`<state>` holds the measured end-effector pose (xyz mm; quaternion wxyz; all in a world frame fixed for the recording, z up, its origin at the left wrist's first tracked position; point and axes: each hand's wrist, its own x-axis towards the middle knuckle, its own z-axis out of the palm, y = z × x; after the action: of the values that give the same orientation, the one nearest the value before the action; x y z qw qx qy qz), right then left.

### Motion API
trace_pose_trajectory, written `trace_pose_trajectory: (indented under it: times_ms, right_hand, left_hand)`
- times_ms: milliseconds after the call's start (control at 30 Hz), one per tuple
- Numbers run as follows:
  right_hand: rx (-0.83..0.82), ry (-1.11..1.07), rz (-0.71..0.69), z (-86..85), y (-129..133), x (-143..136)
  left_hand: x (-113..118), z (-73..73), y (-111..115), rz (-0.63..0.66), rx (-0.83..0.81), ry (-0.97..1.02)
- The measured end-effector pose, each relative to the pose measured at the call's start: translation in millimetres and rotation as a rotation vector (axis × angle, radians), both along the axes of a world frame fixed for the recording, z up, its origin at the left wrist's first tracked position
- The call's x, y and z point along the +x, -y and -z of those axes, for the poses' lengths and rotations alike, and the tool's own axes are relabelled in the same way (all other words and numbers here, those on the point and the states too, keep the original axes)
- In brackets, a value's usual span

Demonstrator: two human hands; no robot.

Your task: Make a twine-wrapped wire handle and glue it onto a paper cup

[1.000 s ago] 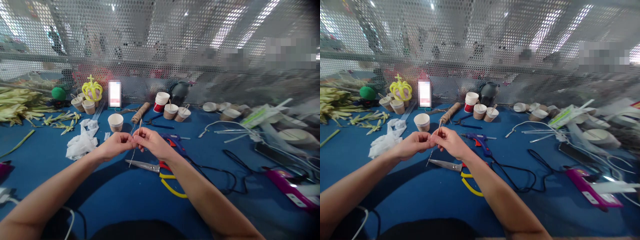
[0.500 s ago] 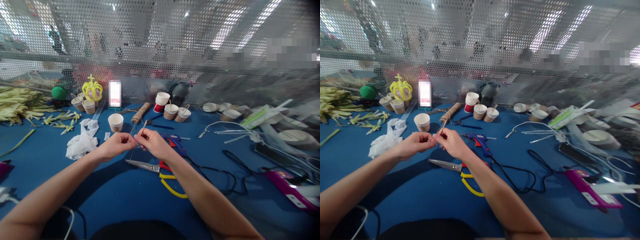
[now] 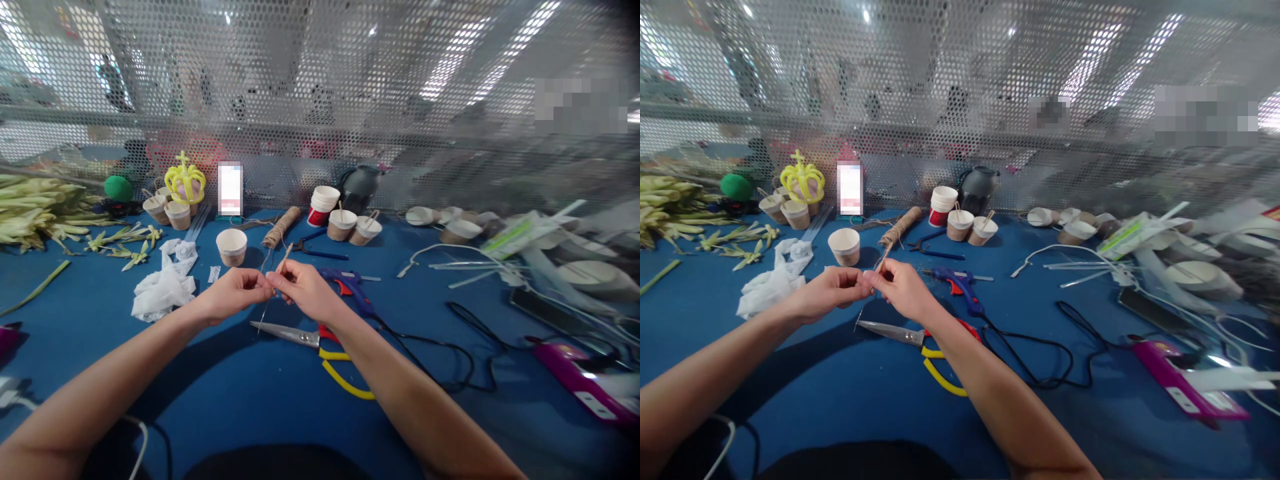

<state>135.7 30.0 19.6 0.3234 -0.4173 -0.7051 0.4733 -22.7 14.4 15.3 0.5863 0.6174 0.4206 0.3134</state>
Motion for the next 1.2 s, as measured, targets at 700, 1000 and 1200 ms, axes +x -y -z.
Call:
trace_pose_trajectory:
  times_ms: [700, 1000, 1200]
  right_hand:
    - [-0.017, -0.049, -0.01, 3.4, -1.4, 0.2]
    - [0.166, 0.173, 0.106, 2.0, 0.4, -2.2]
    - [0.196, 0.195, 0.143, 6.1, 0.3, -3.6]
  left_hand:
    - [1.4, 5.4, -1.2, -0.021, -0.016, 0.029]
    - [3.2, 8.4, -2.9, -0.059, 0.153, -0.101]
    - [4.2, 9.1, -1.6, -0.05, 0.197, -0.114]
